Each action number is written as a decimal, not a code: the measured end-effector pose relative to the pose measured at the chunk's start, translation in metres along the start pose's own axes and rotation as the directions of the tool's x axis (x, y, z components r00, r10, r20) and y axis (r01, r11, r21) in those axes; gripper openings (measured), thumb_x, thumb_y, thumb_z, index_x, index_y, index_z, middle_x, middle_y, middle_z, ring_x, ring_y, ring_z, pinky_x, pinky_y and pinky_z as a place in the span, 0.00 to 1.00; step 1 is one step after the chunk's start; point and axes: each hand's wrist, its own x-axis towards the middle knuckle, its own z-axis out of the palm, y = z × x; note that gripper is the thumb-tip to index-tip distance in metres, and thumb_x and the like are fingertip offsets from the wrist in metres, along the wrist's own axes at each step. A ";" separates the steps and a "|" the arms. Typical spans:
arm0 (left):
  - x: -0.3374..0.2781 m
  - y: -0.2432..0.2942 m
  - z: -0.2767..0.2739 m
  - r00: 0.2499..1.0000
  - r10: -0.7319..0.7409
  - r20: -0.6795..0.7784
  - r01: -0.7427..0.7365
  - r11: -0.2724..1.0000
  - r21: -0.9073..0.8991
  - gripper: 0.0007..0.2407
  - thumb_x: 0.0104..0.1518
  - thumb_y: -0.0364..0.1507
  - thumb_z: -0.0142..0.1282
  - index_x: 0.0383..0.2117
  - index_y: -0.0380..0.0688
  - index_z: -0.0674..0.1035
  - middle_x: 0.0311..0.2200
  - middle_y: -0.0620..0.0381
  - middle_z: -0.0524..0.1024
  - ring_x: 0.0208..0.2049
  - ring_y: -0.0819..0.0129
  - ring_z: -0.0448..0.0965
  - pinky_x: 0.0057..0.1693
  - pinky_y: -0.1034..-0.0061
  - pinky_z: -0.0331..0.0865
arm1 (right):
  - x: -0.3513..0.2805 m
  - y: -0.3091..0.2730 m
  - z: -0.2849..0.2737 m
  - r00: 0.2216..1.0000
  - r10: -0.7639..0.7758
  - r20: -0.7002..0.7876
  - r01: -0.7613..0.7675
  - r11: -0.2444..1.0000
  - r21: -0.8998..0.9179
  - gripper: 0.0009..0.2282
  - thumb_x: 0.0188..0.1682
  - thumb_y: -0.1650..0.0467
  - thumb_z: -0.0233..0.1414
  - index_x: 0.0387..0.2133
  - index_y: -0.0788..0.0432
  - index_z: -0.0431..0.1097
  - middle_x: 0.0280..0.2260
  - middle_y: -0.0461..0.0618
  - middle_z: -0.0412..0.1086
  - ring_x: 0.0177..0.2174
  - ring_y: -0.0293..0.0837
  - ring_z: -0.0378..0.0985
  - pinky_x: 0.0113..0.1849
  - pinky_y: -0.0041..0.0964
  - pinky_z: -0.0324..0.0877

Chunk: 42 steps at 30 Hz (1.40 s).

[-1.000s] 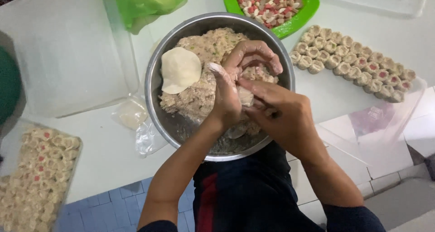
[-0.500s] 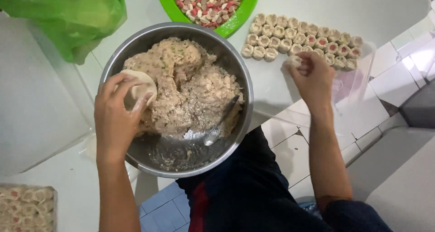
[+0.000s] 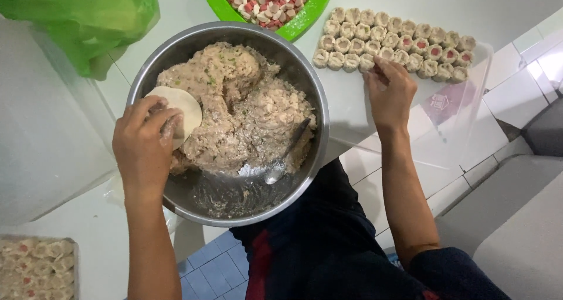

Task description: The person scoops meat filling onto round wonton wrappers, adds a small piece of sausage, folds the wrapper into a wonton, and places it on a tray. The process is repeated continuously.

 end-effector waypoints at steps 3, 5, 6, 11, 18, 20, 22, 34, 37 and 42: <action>0.001 0.004 0.001 0.999 0.018 -0.029 -0.015 0.994 0.108 0.02 0.63 0.29 0.63 0.35 0.48 0.84 0.44 0.60 0.77 0.48 0.65 0.78 0.49 0.71 0.72 | 0.003 -0.005 0.002 1.000 -0.019 0.007 0.019 1.000 -0.007 0.15 0.46 0.85 0.61 0.47 0.72 0.73 0.39 0.66 0.70 0.38 0.59 0.79 0.41 0.40 0.78; -0.002 0.001 0.011 0.999 0.030 -0.046 -0.022 0.985 0.169 0.02 0.64 0.29 0.61 0.36 0.47 0.83 0.44 0.60 0.76 0.49 0.67 0.78 0.49 0.72 0.72 | 0.000 -0.002 0.001 1.000 -0.009 0.020 0.010 0.999 -0.039 0.15 0.45 0.86 0.60 0.47 0.71 0.73 0.39 0.64 0.70 0.38 0.56 0.80 0.41 0.39 0.78; -0.004 -0.003 0.020 0.995 0.056 -0.083 -0.039 0.981 0.189 0.03 0.65 0.30 0.60 0.36 0.46 0.82 0.45 0.60 0.76 0.50 0.65 0.77 0.48 0.71 0.72 | -0.001 0.003 0.001 1.000 -0.020 0.021 0.021 0.999 -0.033 0.16 0.45 0.86 0.60 0.46 0.71 0.73 0.38 0.63 0.70 0.38 0.56 0.80 0.40 0.39 0.78; -0.003 0.003 0.003 0.995 -0.079 -0.055 0.078 0.997 -0.005 0.09 0.73 0.29 0.47 0.37 0.41 0.78 0.44 0.53 0.74 0.50 0.57 0.76 0.50 0.63 0.73 | 0.000 -0.002 -0.001 0.999 -0.021 0.028 0.019 0.998 0.062 0.15 0.45 0.86 0.61 0.46 0.73 0.71 0.38 0.66 0.69 0.37 0.58 0.80 0.40 0.42 0.76; -0.011 -0.016 0.000 0.776 -0.589 0.223 0.303 0.039 -0.952 0.09 0.69 0.39 0.42 0.45 0.52 0.67 0.42 0.56 0.75 0.45 0.57 0.81 0.44 0.70 0.79 | 0.004 -0.043 -0.018 0.990 -0.139 0.019 0.139 0.990 0.020 0.15 0.47 0.85 0.61 0.48 0.73 0.71 0.38 0.65 0.67 0.35 0.58 0.78 0.35 0.42 0.76; -0.004 0.003 -0.016 0.693 -0.592 0.413 0.285 -0.301 -0.910 0.10 0.64 0.44 0.45 0.42 0.59 0.69 0.44 0.58 0.79 0.46 0.50 0.85 0.45 0.65 0.85 | 0.009 -0.072 -0.030 0.978 -0.204 0.037 0.202 0.979 0.040 0.15 0.49 0.83 0.63 0.49 0.71 0.72 0.39 0.62 0.66 0.35 0.56 0.78 0.34 0.40 0.76; 0.002 0.016 -0.019 0.732 -0.546 0.408 0.222 -0.375 -0.900 0.05 0.68 0.29 0.46 0.35 0.46 0.67 0.26 0.57 0.71 0.25 0.68 0.70 0.35 0.77 0.70 | 0.015 -0.122 -0.045 0.943 -0.296 0.152 0.292 0.955 0.050 0.13 0.56 0.84 0.61 0.52 0.73 0.71 0.43 0.65 0.66 0.39 0.50 0.74 0.39 0.37 0.75; -0.010 0.019 0.018 0.909 -0.257 -0.327 0.015 0.806 -0.592 0.08 0.63 0.30 0.58 0.38 0.37 0.80 0.38 0.47 0.82 0.40 0.54 0.83 0.46 0.67 0.76 | -0.009 -0.184 -0.001 0.404 -0.449 0.797 0.904 0.064 -0.422 0.23 0.54 0.46 0.50 0.27 0.50 0.74 0.30 0.41 0.74 0.35 0.40 0.73 0.43 0.34 0.66; -0.010 0.021 0.002 0.888 -0.282 -0.364 -0.059 0.715 -0.697 0.20 0.70 0.38 0.37 0.31 0.33 0.76 0.29 0.51 0.73 0.33 0.61 0.75 0.39 0.71 0.65 | -0.021 -0.199 0.006 0.446 -0.316 0.838 0.878 0.336 -0.341 0.18 0.57 0.57 0.54 0.18 0.50 0.70 0.18 0.43 0.73 0.22 0.43 0.78 0.32 0.36 0.68; -0.013 0.013 0.009 0.797 -0.493 -0.348 0.046 0.625 -0.779 0.18 0.66 0.42 0.39 0.24 0.41 0.69 0.22 0.58 0.64 0.26 0.70 0.64 0.36 0.73 0.58 | -0.044 -0.229 0.027 0.260 -0.186 0.947 0.958 0.170 -0.230 0.26 0.57 0.76 0.51 0.06 0.43 0.57 0.07 0.30 0.55 0.13 0.28 0.63 0.15 0.29 0.55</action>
